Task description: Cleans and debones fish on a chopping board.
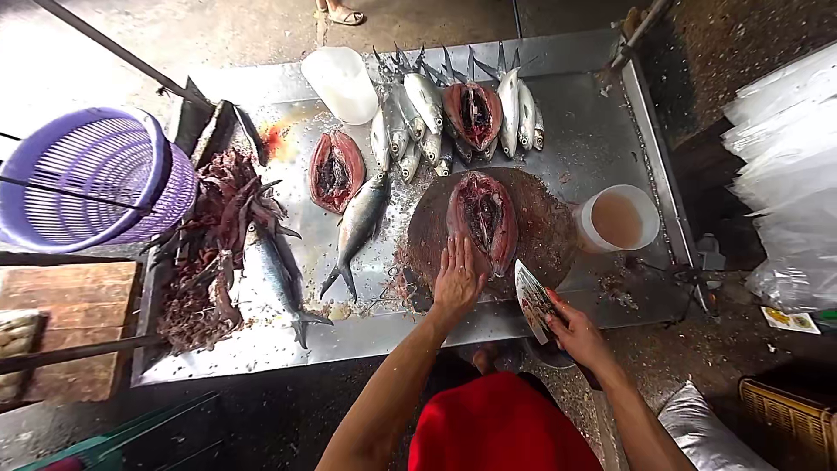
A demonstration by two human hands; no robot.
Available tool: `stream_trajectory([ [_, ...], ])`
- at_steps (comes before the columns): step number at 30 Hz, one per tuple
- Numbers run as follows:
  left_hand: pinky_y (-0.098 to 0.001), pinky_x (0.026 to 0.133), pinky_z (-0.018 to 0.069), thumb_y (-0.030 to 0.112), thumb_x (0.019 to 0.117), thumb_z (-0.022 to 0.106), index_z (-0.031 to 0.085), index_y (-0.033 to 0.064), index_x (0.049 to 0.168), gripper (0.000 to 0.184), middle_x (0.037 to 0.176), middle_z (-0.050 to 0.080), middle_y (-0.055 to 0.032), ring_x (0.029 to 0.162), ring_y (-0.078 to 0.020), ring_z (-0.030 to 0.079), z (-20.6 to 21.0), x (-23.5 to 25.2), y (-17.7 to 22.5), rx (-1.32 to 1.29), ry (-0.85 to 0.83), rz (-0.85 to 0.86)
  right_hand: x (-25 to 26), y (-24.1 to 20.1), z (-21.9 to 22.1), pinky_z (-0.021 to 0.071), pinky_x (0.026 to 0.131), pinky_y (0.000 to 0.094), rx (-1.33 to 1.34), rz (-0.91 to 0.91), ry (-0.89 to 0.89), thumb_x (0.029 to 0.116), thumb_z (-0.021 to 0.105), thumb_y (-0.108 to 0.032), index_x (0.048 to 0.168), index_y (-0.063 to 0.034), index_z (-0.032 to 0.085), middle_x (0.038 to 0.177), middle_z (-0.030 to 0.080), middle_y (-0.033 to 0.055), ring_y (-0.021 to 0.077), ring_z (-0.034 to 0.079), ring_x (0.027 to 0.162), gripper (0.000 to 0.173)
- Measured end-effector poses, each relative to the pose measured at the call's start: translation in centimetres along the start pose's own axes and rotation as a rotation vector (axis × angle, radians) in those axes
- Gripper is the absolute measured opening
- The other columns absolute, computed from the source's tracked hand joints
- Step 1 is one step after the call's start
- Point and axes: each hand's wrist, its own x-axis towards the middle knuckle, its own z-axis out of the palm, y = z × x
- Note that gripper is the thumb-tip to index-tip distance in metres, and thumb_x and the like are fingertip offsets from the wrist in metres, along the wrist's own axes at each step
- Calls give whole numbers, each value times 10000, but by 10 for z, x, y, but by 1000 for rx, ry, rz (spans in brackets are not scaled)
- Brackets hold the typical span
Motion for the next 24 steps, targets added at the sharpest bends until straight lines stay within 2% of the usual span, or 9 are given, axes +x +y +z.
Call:
stream_trajectory([
  [1, -575, 1252, 188, 570, 1036, 268, 235, -94, 1579, 858, 1660, 182, -308, 1558, -432, 192, 0, -17, 11, -10, -23, 33, 5, -3, 0, 602, 725, 402, -10, -3, -4, 1054, 535, -230, 1581, -143, 426, 1432, 615, 109, 184, 705, 781, 545],
  [3, -581, 1247, 193, 555, 1037, 337, 271, -82, 1575, 836, 1658, 216, -292, 1556, -426, 206, -7, -44, 27, -60, -118, 138, 24, -14, -2, 583, 921, 416, -59, -38, -28, 1049, 552, -256, 1577, -132, 432, 1487, 581, 93, 194, 717, 1042, 555],
  [4, -566, 1250, 197, 533, 1043, 354, 300, -59, 1574, 798, 1662, 239, -262, 1558, -403, 219, -13, -53, 30, -95, -149, 196, 35, -22, -3, 512, 1072, 422, -83, -60, -46, 1050, 544, -254, 1582, -123, 422, 1533, 540, 86, 200, 653, 1234, 561],
  [6, -543, 1244, 232, 423, 1043, 400, 423, -9, 1537, 657, 1632, 359, -198, 1537, -358, 303, -24, -55, 27, -179, -105, 226, 61, -37, -4, 425, 1167, 448, -152, -106, -50, 1053, 521, -264, 1584, -119, 417, 1540, 533, 99, 237, 569, 1360, 561],
  [9, -566, 1224, 277, 279, 1037, 422, 477, 1, 1508, 549, 1598, 423, -191, 1517, -370, 341, -31, -24, 3, -191, 82, 30, 92, -60, -2, 411, 1171, 472, -241, -136, -70, 1061, 502, -303, 1585, -132, 420, 1514, 558, 110, 263, 562, 1368, 557],
  [12, -542, 1270, 160, 382, 1074, 319, 235, -17, 1609, 672, 1699, 168, -210, 1589, -350, 122, -16, 11, -15, -151, 65, -146, 109, -69, 4, 414, 1165, 490, -319, -115, -102, 1064, 494, -325, 1581, -173, 438, 1476, 594, 103, 269, 577, 1350, 542],
  [15, -487, 1288, 116, 477, 1076, 225, 142, 4, 1631, 734, 1722, 69, -167, 1602, -290, 60, 0, 22, -15, -85, 14, -171, 105, -68, 7, 455, 1113, 525, -395, -83, -129, 1064, 480, -309, 1585, -193, 432, 1385, 653, 136, 315, 629, 1271, 536],
  [18, -474, 1290, 105, 461, 1079, 192, 132, 5, 1632, 719, 1723, 55, -164, 1603, -277, 48, 0, 22, -9, -32, -24, -181, 91, -61, 4, 473, 1086, 532, -437, -69, -179, 1069, 469, -298, 1608, -219, 389, 1350, 672, 147, 328, 650, 1235, 550],
  [24, -473, 1291, 90, 418, 1085, 180, 97, -6, 1632, 697, 1722, 37, -175, 1604, -275, 32, -4, 26, -9, -25, -62, -196, 121, -80, 30, 505, 1042, 522, -366, -92, -13, 1069, 459, -308, 1565, -149, 460, 1240, 717, 170, 331, 687, 1159, 521],
])
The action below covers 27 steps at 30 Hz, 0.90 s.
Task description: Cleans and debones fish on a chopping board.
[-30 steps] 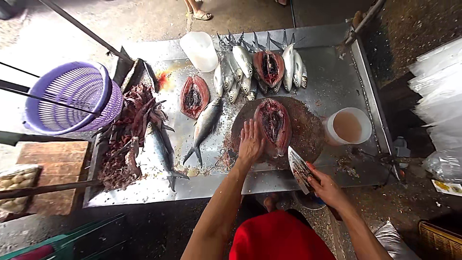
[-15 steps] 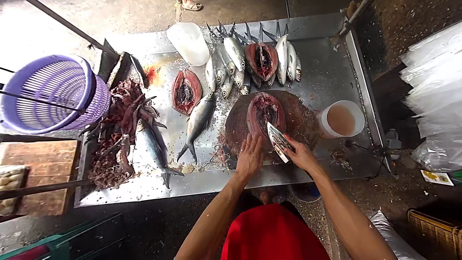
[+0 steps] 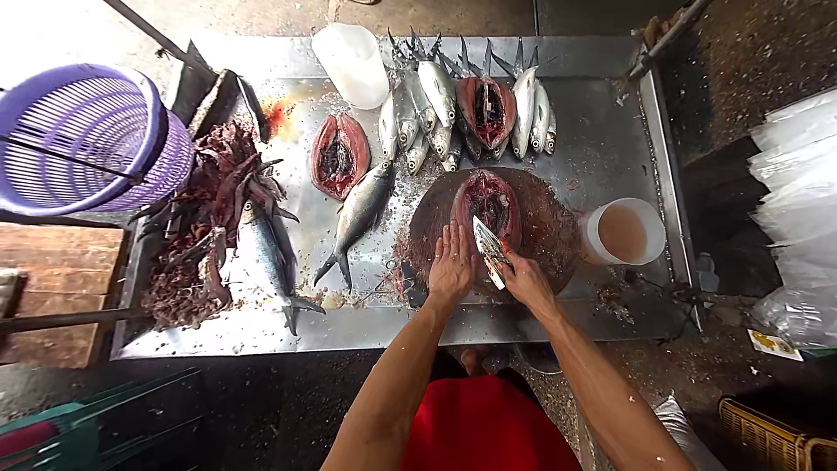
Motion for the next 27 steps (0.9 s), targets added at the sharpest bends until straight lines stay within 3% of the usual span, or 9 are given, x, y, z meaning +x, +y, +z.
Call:
stream_trajectory([
  [7, -466, 1294, 79, 401, 1081, 184, 92, -18, 1628, 695, 1721, 22, -180, 1604, -282, 20, -1, -1, 2, 31, -6, 4, -15, 9, 1, 541, 960, 536, -64, -55, -37, 1057, 448, -292, 1571, -145, 452, 1139, 740, 180, 352, 715, 1062, 535],
  [11, -459, 1298, 57, 412, 1084, 167, 46, -26, 1625, 707, 1722, -30, -175, 1604, -266, -27, -1, -3, 2, 22, -22, -3, 1, -1, 9, 534, 988, 527, -12, -40, 7, 1059, 453, -305, 1559, -151, 472, 1163, 740, 166, 332, 710, 1093, 523],
  [14, -471, 1296, 67, 397, 1079, 179, 73, -20, 1627, 697, 1722, 4, -178, 1604, -276, -3, 0, -3, 0, 14, -1, 11, -13, 7, 0, 535, 978, 533, -56, -57, -91, 1054, 439, -293, 1581, -151, 435, 1174, 733, 172, 342, 707, 1089, 546],
  [18, -461, 1295, 69, 393, 1076, 175, 77, -33, 1623, 700, 1719, 8, -192, 1604, -280, 12, -2, 0, 0, 12, -6, -9, 8, -3, -3, 517, 1019, 520, -9, -59, -103, 1055, 452, -290, 1534, -152, 506, 1218, 723, 157, 320, 690, 1143, 502],
  [21, -459, 1294, 63, 404, 1071, 166, 64, -33, 1623, 712, 1718, -10, -192, 1604, -281, 2, -1, 0, 0, 22, 5, 0, 4, 1, -4, 511, 1028, 521, -29, -60, -145, 1059, 449, -304, 1561, -169, 469, 1223, 718, 166, 325, 686, 1151, 520],
  [25, -463, 1292, 65, 412, 1072, 152, 59, -31, 1624, 714, 1721, -10, -184, 1605, -272, 1, 0, 0, -4, 0, 11, 20, -26, -15, -23, 534, 929, 601, -236, -18, -261, 1066, 430, -298, 1615, -246, 360, 1204, 704, 194, 398, 685, 1105, 556],
  [27, -464, 1290, 109, 384, 1072, 239, 174, 23, 1632, 669, 1722, 82, -161, 1602, -263, 78, -2, -3, -11, -182, 83, 68, -49, -37, -19, 546, 861, 619, -341, 2, -214, 1057, 438, -203, 1641, -235, 294, 1224, 680, 232, 439, 690, 1046, 602],
])
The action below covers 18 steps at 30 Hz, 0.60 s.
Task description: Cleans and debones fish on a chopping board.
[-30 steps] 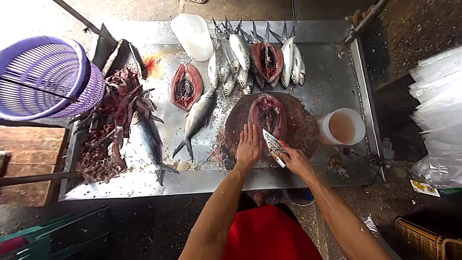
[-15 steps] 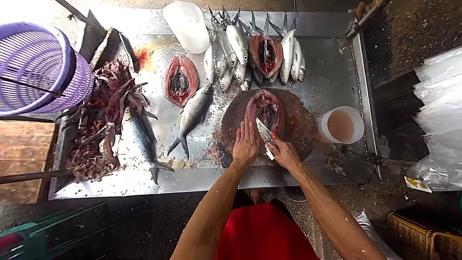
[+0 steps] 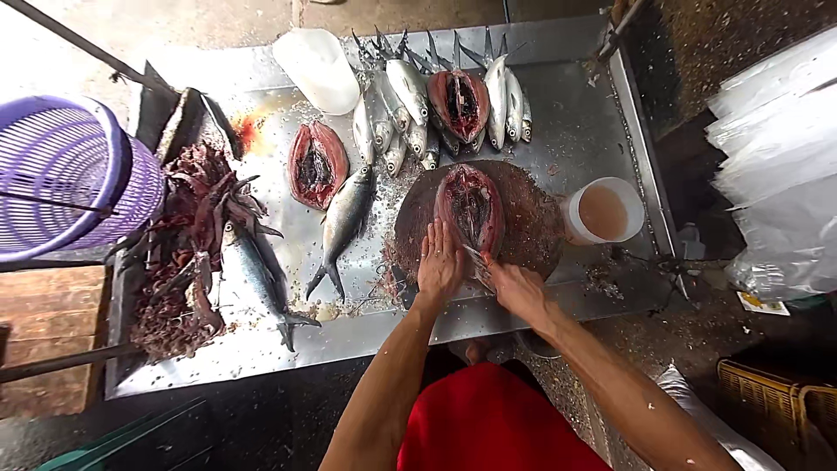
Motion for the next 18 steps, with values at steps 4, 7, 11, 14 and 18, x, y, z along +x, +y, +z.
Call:
stream_trajectory([
  [4, -574, 1234, 248, 107, 961, 489, 697, 76, 1237, 347, 1674, 261, -193, 1571, -368, 190, -23, 7, -19, -157, 36, 284, -23, -59, 9, 517, 876, 576, -125, 62, 50, 1051, 385, -63, 1648, -95, 228, 1233, 639, 289, 446, 682, 998, 618],
  [7, -571, 1238, 236, 96, 964, 515, 708, 82, 1163, 277, 1681, 274, -148, 1573, -367, 182, -40, 23, -24, 73, -44, 335, -23, -72, 14, 510, 893, 563, -126, 86, 46, 1045, 375, -44, 1651, -97, 213, 1238, 639, 280, 428, 681, 1020, 630],
  [11, -551, 1241, 244, 118, 953, 517, 689, 78, 1175, 284, 1691, 248, -145, 1571, -385, 179, -37, 19, -25, 155, 3, 343, -48, -31, 21, 553, 785, 582, 18, 78, 75, 1020, 451, -67, 1642, -235, 293, 1182, 672, 251, 429, 699, 940, 664],
  [14, -570, 1228, 273, 193, 987, 469, 645, 80, 1293, 371, 1669, 317, -123, 1555, -377, 244, -17, -18, -17, 136, -2, 373, -79, 31, 30, 556, 898, 605, 265, 76, -41, 1034, 495, -182, 1628, -302, 327, 1255, 690, 167, 379, 697, 1073, 629],
  [18, -558, 1213, 307, 234, 939, 538, 505, 1, 1474, 585, 1618, 378, -213, 1519, -392, 328, 5, -66, 17, 24, -94, 400, -138, 99, 72, 499, 1070, 549, 605, 143, 61, 1005, 578, -193, 1608, -193, 383, 1346, 671, 149, 312, 667, 1208, 634],
])
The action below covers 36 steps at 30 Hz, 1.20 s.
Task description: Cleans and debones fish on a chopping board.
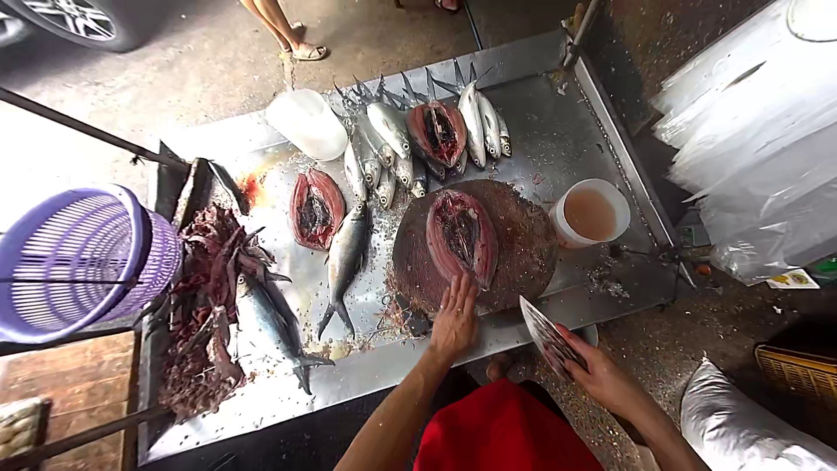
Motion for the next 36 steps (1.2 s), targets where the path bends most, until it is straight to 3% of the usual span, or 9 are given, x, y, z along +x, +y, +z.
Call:
stream_trajectory([
  [2, -553, 1220, 299, 241, 915, 587, 435, -3, 1529, 678, 1626, 366, -209, 1525, -375, 322, 5, 5, 23, -36, -50, 47, -26, 25, 7, 483, 1086, 567, 107, 73, 134, 970, 610, -108, 1590, -108, 400, 1400, 632, 191, 346, 652, 1236, 655],
  [6, -714, 1173, 223, 252, 925, 601, 534, 110, 1490, 586, 1586, 466, -120, 1503, -357, 374, -24, 74, 30, 6, 5, 97, -66, 52, 33, 577, 812, 590, 293, 234, 343, 947, 626, -91, 1606, -95, 361, 1209, 689, 270, 366, 722, 871, 711],
  [8, -703, 1186, 202, 251, 985, 576, 567, 169, 1467, 489, 1573, 484, -99, 1510, -354, 354, -52, 135, 1, 47, -32, 38, -78, 56, 50, 581, 640, 519, 401, 269, 427, 934, 618, -97, 1609, -88, 350, 1128, 698, 251, 288, 671, 667, 726],
  [13, -654, 1125, 354, 238, 1019, 571, 616, 63, 1366, 391, 1412, 597, -204, 1345, -424, 527, -89, 259, -71, 173, -273, 168, -98, 46, 92, 567, 577, 428, 597, 386, 510, 943, 615, -78, 1612, -83, 337, 1086, 699, 220, 210, 623, 592, 724],
  [18, -649, 1059, 435, 261, 1015, 611, 654, 51, 1294, 352, 1288, 656, -237, 1258, -443, 591, -124, 270, -71, 234, -626, 72, -105, 48, 120, 572, 574, 412, 642, 361, 465, 933, 617, -26, 1605, -12, 306, 1074, 695, 249, 198, 616, 574, 742],
  [23, -696, 967, 456, 195, 964, 671, 659, -12, 1217, 327, 1196, 660, -284, 1152, -474, 623, -173, 242, -70, 280, -826, -115, -92, 60, 93, 559, 552, 388, 576, 294, 374, 945, 605, -31, 1615, -30, 286, 974, 689, 214, 179, 597, 551, 743],
  [29, -563, 776, 508, 189, 992, 625, 707, 15, 957, 196, 834, 676, -147, 800, -289, 655, -254, 199, -63, -84, -486, -125, -54, 74, 29, 558, 542, 425, 427, 121, 392, 959, 610, -111, 1612, -102, 347, 1113, 696, 206, 194, 604, 558, 704],
  [33, -598, 798, 505, 225, 1006, 582, 680, -13, 987, 259, 878, 674, -185, 836, -323, 663, -299, 184, -35, -158, -50, -311, -42, 68, 3, 562, 538, 422, 366, 16, 427, 951, 609, -146, 1604, -89, 359, 1129, 697, 205, 188, 611, 556, 702],
  [36, -533, 797, 548, 214, 952, 609, 661, -15, 1047, 253, 916, 688, -159, 846, -268, 683, -265, 171, -29, -441, 261, -554, -35, 66, 7, 570, 549, 408, 384, -9, 415, 944, 606, -136, 1599, -71, 357, 1121, 698, 194, 182, 621, 573, 703],
])
